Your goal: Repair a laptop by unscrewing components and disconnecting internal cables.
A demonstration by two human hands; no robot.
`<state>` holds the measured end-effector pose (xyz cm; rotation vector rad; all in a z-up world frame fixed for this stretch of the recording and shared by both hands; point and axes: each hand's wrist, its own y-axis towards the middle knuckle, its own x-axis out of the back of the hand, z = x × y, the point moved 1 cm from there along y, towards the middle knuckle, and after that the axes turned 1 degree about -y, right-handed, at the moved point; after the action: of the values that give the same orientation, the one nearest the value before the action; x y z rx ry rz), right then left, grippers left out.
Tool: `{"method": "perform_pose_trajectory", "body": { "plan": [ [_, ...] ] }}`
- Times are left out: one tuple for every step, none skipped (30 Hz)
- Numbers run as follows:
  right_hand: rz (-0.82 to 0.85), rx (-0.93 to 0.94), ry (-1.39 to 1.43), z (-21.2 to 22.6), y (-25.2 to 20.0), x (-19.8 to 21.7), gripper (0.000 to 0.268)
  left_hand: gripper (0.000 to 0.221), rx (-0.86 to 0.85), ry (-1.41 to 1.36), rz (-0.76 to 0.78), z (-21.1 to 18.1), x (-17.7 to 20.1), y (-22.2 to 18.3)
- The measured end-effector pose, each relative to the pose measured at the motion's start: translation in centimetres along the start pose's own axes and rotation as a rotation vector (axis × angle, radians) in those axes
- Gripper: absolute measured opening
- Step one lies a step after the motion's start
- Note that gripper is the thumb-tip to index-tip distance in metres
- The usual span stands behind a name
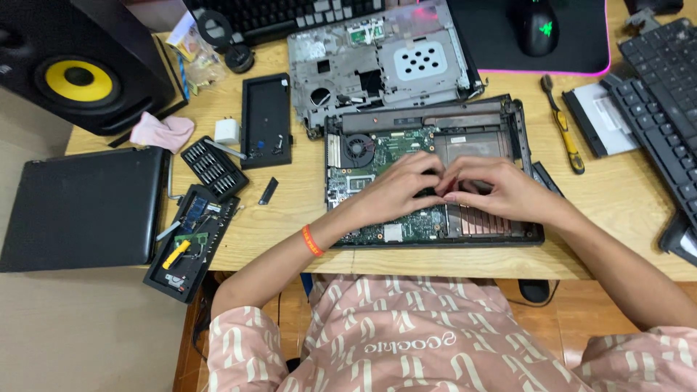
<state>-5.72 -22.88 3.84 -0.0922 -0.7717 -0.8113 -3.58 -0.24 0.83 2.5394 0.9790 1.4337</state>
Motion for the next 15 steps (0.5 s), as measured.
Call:
{"method": "perform_pose_trajectory", "body": {
  "plan": [
    [-0.033, -0.020, 0.018, 0.3, 0.0, 0.0, 0.017, 0.024, -0.017, -0.008, -0.005, -0.1, 0.0, 0.0],
    [-0.066, -0.040, 0.036, 0.5, -0.1, 0.0, 0.017, 0.025, -0.035, -0.015, -0.009, -0.1, -0.1, 0.0],
    [-0.068, -0.038, 0.035, 0.2, -0.1, 0.0, 0.017, 0.025, -0.036, -0.013, -0.009, -0.2, 0.0, -0.1],
    [-0.087, -0.057, 0.004, -0.2, -0.2, -0.1, 0.017, 0.025, -0.043, -0.006, -0.001, -0.2, 0.0, -0.1],
    [-0.105, -0.076, -0.028, -0.6, -0.3, -0.1, 0.017, 0.025, -0.051, 0.001, 0.006, -0.3, 0.0, -0.2],
    [-0.105, -0.075, -0.028, -0.5, -0.3, -0.1, 0.017, 0.025, -0.051, 0.002, 0.006, -0.3, -0.1, -0.2],
    [-0.107, -0.058, -0.030, -0.3, -0.3, -0.1, 0.017, 0.026, -0.059, 0.019, 0.003, -0.2, -0.1, -0.2],
    [-0.108, -0.040, -0.031, -0.1, -0.2, 0.0, 0.016, 0.027, -0.066, 0.036, 0.000, -0.2, -0.1, -0.1],
    [-0.108, -0.039, -0.032, -0.3, -0.2, -0.1, 0.016, 0.027, -0.067, 0.037, -0.001, -0.2, -0.1, -0.1],
    [-0.097, -0.040, -0.032, -0.6, -0.3, -0.2, 0.016, 0.027, -0.072, 0.039, -0.008, -0.1, -0.2, -0.2],
    [-0.086, -0.041, -0.031, -0.8, -0.3, -0.2, 0.016, 0.027, -0.076, 0.041, -0.016, -0.1, -0.2, -0.2],
    [-0.085, -0.039, -0.033, -0.2, -0.2, -0.2, 0.016, 0.027, -0.077, 0.042, -0.018, 0.0, -0.2, -0.1],
    [-0.079, -0.046, -0.006, 0.3, -0.1, -0.1, 0.016, 0.027, -0.060, 0.015, -0.006, 0.2, -0.2, 0.0],
    [-0.073, -0.052, 0.022, 0.9, 0.0, 0.0, 0.017, 0.028, -0.044, -0.011, 0.005, 0.3, -0.2, 0.1],
    [-0.072, -0.050, 0.020, 0.7, -0.1, -0.1, 0.017, 0.028, -0.044, -0.009, 0.003, 0.4, -0.2, 0.0]
  ]
}}
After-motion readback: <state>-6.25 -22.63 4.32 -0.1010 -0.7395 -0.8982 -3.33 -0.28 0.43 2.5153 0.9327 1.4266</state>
